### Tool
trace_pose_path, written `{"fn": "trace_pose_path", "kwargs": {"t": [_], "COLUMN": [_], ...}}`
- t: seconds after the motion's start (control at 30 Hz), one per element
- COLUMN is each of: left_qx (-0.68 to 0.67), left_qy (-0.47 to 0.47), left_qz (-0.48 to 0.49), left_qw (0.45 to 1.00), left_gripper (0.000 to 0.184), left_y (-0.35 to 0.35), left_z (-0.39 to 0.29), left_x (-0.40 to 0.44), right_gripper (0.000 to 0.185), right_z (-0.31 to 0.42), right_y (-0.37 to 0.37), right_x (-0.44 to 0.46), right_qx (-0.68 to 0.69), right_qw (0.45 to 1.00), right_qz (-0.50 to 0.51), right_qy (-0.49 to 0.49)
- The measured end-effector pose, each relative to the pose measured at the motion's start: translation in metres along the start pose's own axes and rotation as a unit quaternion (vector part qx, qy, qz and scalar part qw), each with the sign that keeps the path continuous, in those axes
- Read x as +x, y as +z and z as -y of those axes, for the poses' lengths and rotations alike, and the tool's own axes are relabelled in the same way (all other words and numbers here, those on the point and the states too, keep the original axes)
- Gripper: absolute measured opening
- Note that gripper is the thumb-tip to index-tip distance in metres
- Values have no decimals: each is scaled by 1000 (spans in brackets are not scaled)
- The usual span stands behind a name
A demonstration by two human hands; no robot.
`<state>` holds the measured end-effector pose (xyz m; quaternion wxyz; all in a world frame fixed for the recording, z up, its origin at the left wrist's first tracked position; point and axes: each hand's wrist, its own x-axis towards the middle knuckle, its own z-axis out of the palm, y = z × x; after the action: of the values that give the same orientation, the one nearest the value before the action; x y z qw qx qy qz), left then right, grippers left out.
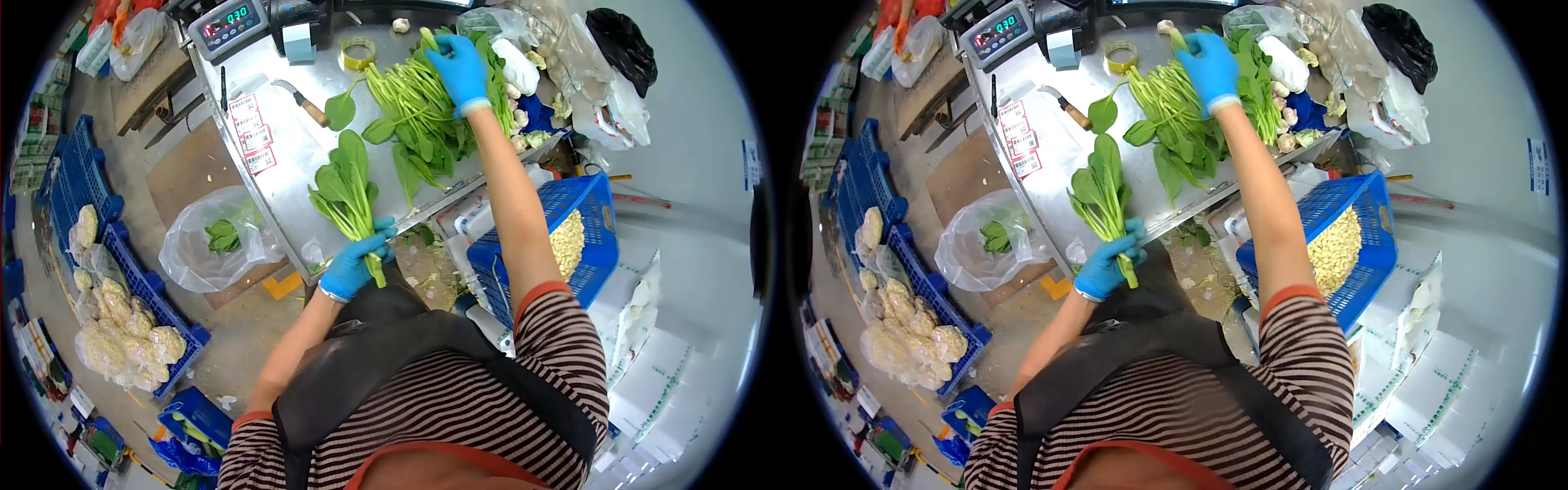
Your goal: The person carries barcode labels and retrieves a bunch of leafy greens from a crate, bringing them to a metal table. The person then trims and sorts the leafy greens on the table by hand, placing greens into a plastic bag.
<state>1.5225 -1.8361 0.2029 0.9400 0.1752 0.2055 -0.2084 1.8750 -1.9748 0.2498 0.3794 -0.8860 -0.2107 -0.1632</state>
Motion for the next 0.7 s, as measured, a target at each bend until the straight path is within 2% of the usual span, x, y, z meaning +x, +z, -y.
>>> {"fn": "trace_pose_path", "kwargs": {"t": [0.07,0.17,0.23,0.27,0.3,0.33,0.37,0.47,0.53,0.6,0.7], "left_qx": [-53,-54,-69,-67,-65,-102,-75,-16,-4,23,132], "left_qy": [-7,-18,-60,-78,-95,-115,-144,-186,-201,-166,-71], "left_qz": [6,-5,13,30,50,53,-3,-3,-16,-13,-16], "left_qw": [999,998,996,994,992,987,987,982,979,986,989], "left_gripper": [37,39,38,36,35,32,25,28,27,27,26], "left_y": [3,8,17,27,33,5,32,4,8,9,28], "left_z": [-8,-11,-11,-11,-11,6,1,27,38,43,43], "left_x": [7,28,41,45,52,70,63,78,76,75,75], "right_gripper": [20,23,27,27,30,32,33,28,23,15,14], "right_z": [61,90,91,93,96,95,92,91,95,97,90], "right_y": [-50,-84,-89,-90,-90,-87,-86,-95,-112,-126,-140], "right_x": [-39,-107,-155,-180,-201,-221,-240,-282,-291,-299,-315], "right_qx": [67,124,159,89,73,53,34,-56,-126,-163,-173], "right_qw": [998,991,987,995,996,996,993,986,963,943,949], "right_qz": [1,11,15,28,41,63,86,140,236,292,261], "right_qy": [10,40,23,25,-14,-45,-76,-67,-26,1,46]}}
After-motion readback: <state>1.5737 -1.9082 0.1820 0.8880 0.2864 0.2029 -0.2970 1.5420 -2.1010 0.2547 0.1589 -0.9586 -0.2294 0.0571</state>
